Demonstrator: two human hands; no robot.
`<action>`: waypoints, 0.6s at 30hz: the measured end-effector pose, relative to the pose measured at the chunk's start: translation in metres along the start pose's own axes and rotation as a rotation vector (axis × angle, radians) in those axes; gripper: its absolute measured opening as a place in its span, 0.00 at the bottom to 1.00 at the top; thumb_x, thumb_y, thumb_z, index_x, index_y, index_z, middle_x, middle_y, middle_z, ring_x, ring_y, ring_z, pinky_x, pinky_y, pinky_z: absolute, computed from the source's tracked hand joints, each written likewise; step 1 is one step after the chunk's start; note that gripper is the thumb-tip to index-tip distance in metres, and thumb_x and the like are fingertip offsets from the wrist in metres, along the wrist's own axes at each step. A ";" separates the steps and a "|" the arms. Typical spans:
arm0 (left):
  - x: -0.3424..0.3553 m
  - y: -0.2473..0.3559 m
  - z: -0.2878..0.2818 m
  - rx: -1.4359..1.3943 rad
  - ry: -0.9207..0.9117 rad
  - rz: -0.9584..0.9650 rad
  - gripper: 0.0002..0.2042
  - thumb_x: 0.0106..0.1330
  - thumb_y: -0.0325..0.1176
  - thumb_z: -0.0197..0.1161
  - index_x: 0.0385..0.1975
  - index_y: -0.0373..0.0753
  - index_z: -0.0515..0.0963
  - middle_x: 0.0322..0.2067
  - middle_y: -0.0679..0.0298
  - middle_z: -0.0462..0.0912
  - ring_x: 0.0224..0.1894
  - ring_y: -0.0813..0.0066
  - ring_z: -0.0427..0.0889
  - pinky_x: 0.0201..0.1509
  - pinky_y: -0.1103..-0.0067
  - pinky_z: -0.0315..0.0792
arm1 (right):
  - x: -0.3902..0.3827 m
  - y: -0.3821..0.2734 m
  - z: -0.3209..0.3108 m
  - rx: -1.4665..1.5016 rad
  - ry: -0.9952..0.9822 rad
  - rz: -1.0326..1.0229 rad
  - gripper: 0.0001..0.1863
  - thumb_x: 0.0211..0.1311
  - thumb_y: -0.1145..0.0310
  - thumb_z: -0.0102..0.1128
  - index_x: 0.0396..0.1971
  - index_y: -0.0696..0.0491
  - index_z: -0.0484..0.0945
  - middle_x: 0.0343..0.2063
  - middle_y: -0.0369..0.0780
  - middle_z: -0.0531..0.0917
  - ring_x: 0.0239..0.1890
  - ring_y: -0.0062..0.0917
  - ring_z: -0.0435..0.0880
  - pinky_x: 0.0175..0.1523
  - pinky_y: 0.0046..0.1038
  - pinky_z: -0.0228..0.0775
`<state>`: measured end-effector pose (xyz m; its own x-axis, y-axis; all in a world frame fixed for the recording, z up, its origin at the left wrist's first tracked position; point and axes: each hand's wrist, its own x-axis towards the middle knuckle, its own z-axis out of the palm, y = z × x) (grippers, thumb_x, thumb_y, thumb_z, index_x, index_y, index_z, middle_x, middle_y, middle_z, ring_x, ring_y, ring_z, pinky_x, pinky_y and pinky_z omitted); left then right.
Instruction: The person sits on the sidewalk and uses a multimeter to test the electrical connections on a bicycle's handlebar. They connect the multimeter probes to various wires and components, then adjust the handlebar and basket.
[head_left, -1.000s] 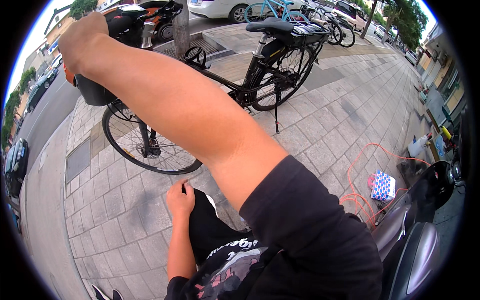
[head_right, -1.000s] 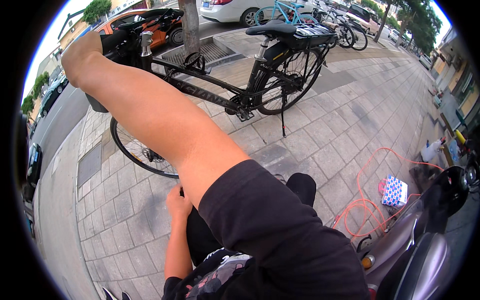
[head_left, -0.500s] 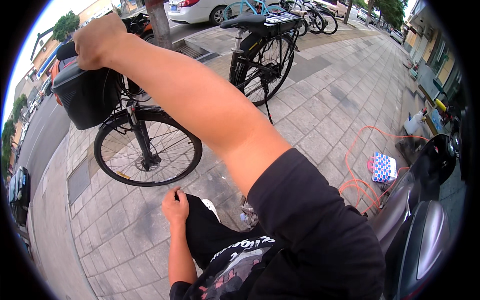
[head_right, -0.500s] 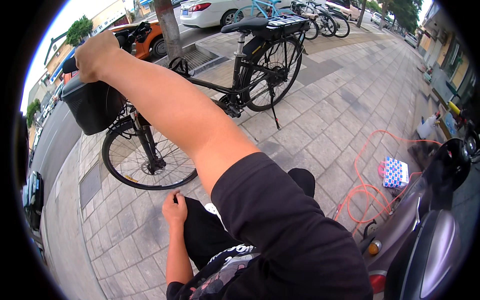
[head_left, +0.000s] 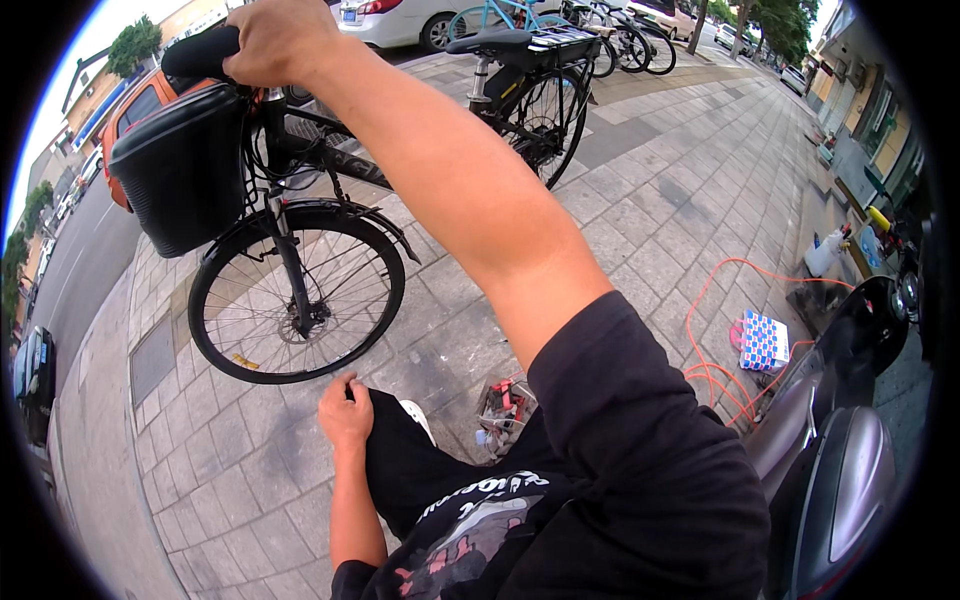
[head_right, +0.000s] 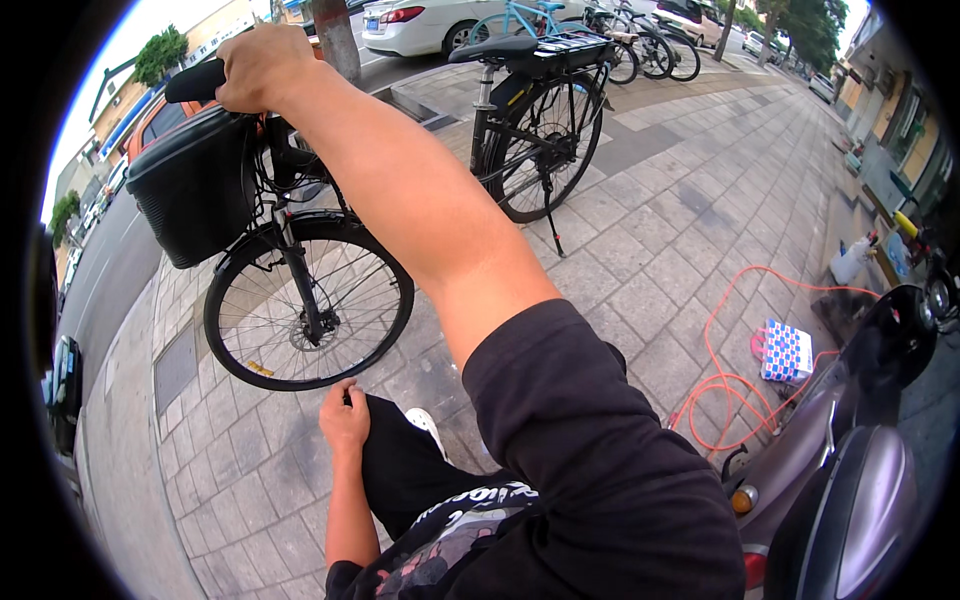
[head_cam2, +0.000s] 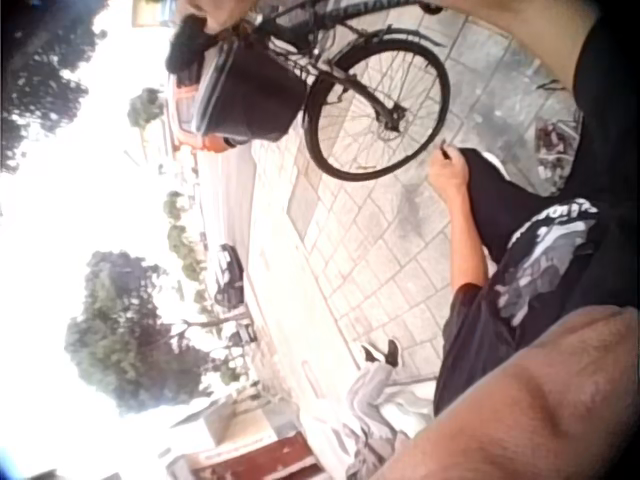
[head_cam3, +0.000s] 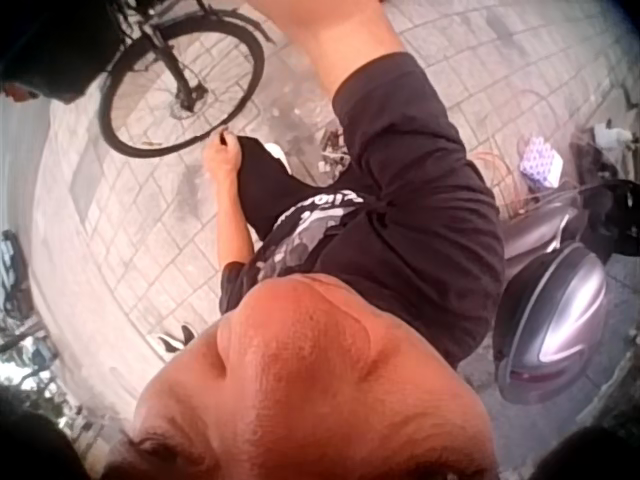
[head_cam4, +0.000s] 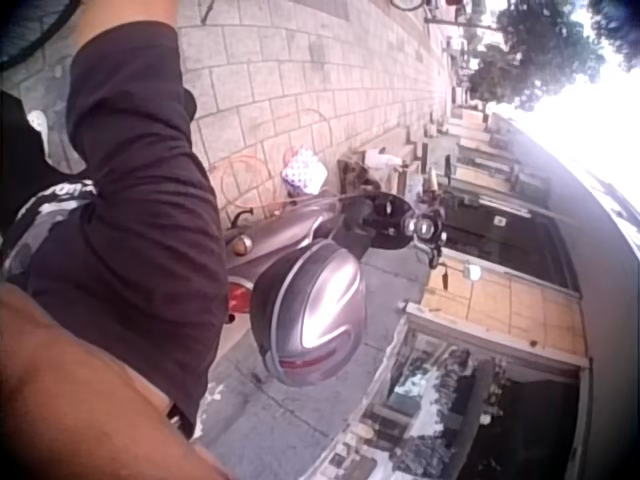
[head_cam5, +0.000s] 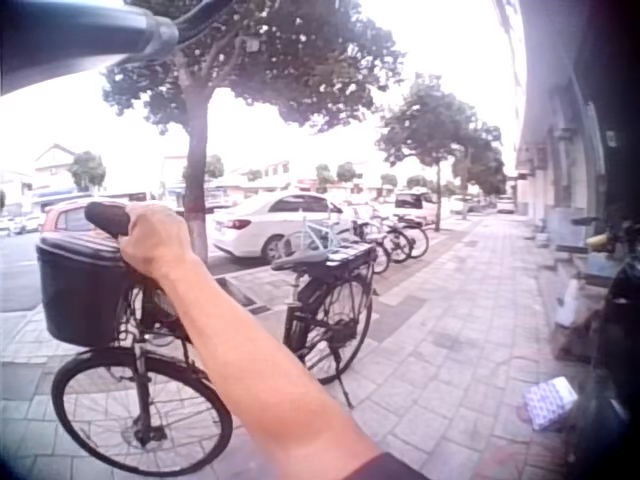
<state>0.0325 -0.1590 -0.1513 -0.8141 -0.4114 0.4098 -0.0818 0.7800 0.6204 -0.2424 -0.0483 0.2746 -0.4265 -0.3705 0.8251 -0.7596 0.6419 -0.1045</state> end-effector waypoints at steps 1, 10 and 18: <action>0.000 0.000 0.000 0.004 -0.007 0.014 0.09 0.64 0.32 0.63 0.39 0.39 0.88 0.37 0.52 0.90 0.41 0.51 0.88 0.46 0.63 0.80 | 0.001 -0.003 0.001 0.001 -0.017 0.000 0.19 0.57 0.49 0.65 0.46 0.40 0.88 0.42 0.37 0.91 0.51 0.33 0.89 0.55 0.36 0.81; 0.108 0.084 -0.092 -0.302 0.271 0.406 0.15 0.69 0.22 0.63 0.54 0.33 0.80 0.45 0.57 0.86 0.49 0.68 0.84 0.59 0.73 0.74 | -0.010 -0.030 -0.009 0.082 -0.016 -0.051 0.18 0.54 0.51 0.65 0.42 0.43 0.89 0.38 0.40 0.91 0.45 0.36 0.90 0.53 0.37 0.82; 0.284 0.229 -0.258 0.238 0.673 0.985 0.15 0.79 0.40 0.59 0.57 0.40 0.82 0.53 0.60 0.86 0.56 0.66 0.84 0.64 0.72 0.73 | -0.019 -0.040 -0.022 0.262 -0.062 -0.154 0.17 0.51 0.53 0.67 0.35 0.49 0.88 0.31 0.44 0.89 0.39 0.41 0.89 0.50 0.39 0.81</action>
<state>-0.0690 -0.2193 0.2799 -0.1322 0.2987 0.9451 0.2425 0.9343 -0.2614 -0.1932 -0.0522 0.2749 -0.3199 -0.4953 0.8077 -0.9148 0.3833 -0.1274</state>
